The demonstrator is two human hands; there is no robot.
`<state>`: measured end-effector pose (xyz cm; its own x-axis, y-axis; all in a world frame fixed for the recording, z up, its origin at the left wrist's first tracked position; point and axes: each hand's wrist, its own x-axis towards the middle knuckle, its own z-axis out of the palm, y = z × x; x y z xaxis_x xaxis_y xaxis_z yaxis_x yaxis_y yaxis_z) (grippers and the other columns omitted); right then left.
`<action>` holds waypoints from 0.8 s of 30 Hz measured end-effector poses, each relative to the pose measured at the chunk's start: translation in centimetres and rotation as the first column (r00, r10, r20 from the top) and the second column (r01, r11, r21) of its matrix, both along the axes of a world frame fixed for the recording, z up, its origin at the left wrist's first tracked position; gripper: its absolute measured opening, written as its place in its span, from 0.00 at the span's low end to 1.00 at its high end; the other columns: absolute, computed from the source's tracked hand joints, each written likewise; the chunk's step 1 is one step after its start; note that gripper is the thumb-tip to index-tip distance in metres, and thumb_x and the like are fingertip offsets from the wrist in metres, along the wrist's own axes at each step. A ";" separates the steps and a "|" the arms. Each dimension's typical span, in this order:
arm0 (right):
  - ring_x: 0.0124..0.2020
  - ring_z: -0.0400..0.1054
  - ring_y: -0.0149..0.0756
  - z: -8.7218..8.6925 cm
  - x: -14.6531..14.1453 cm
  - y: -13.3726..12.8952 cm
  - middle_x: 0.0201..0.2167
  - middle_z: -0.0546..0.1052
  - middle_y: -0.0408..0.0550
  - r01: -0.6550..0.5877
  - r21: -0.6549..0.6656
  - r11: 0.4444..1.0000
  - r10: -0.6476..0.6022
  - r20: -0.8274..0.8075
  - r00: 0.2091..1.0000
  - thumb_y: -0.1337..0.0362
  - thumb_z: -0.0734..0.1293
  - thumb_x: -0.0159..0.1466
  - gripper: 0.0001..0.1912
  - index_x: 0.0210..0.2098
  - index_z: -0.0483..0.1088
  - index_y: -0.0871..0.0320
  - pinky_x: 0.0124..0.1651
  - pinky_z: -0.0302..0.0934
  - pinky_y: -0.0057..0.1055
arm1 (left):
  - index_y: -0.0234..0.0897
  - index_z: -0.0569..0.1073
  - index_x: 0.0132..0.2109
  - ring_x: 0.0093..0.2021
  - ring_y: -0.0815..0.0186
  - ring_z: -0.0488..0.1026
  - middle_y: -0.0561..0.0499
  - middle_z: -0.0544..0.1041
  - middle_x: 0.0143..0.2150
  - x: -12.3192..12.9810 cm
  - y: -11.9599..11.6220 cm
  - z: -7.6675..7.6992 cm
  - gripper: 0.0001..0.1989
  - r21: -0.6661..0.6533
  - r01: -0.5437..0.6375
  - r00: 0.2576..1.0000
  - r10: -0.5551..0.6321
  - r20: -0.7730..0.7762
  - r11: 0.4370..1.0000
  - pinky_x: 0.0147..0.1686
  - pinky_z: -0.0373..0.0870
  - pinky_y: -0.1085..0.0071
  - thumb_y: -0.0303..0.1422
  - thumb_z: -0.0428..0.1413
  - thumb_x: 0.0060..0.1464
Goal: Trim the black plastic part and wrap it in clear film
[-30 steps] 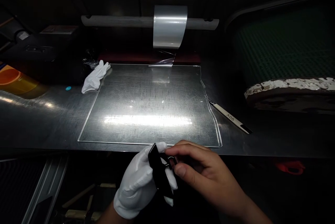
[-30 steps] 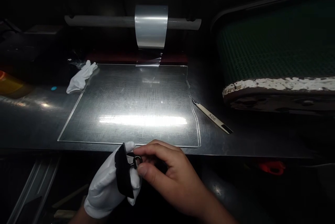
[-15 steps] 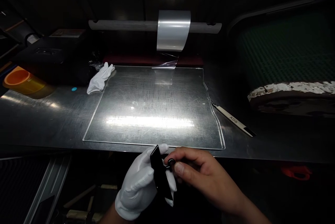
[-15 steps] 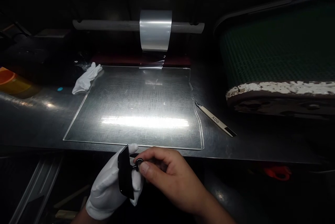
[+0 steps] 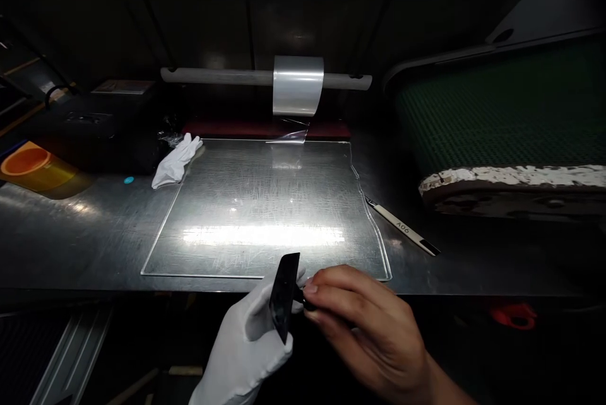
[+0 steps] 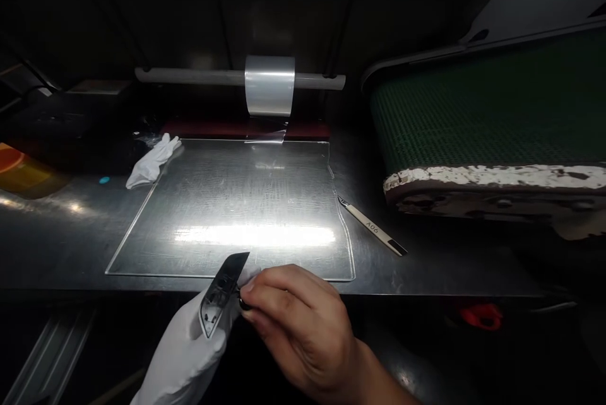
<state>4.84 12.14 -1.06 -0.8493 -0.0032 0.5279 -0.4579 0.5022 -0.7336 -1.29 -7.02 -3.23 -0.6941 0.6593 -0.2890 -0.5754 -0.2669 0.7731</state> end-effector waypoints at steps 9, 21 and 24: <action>0.45 0.67 0.38 -2.9 0.1 -2.8 0.42 0.74 0.50 0.212 0.045 0.976 -0.207 -0.083 0.975 0.80 0.70 0.65 0.18 0.50 0.76 0.57 0.45 0.70 0.37 | 0.36 0.84 0.44 0.59 0.48 0.76 0.43 0.83 0.49 2.7 2.0 -1.3 0.12 -0.064 -0.199 0.955 0.208 0.211 0.978 0.66 0.70 0.52 0.41 0.66 0.61; 0.46 0.64 0.38 -4.7 0.9 -4.2 0.42 0.63 0.48 0.251 -0.129 0.959 -0.263 -0.087 0.961 0.78 0.68 0.66 0.18 0.51 0.76 0.54 0.46 0.68 0.36 | 0.38 0.84 0.44 0.57 0.46 0.77 0.42 0.82 0.47 2.8 1.4 -2.7 0.09 0.004 -0.260 0.817 0.218 0.534 0.965 0.61 0.76 0.49 0.36 0.65 0.60; 0.47 0.66 0.39 -4.6 0.8 -4.5 0.44 0.67 0.49 0.213 -0.143 0.967 -0.232 -0.134 0.963 0.73 0.67 0.68 0.16 0.53 0.75 0.55 0.47 0.69 0.37 | 0.41 0.83 0.44 0.50 0.52 0.79 0.45 0.81 0.44 2.8 0.9 -2.6 0.08 0.019 -0.238 0.806 0.186 0.562 0.971 0.55 0.79 0.54 0.37 0.62 0.62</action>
<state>5.62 7.59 -5.70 -0.7328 0.2517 0.6321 -0.4539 0.5112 -0.7298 1.47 -6.11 -5.82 -0.5591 0.5539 -0.6169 -0.8197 -0.4812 0.3109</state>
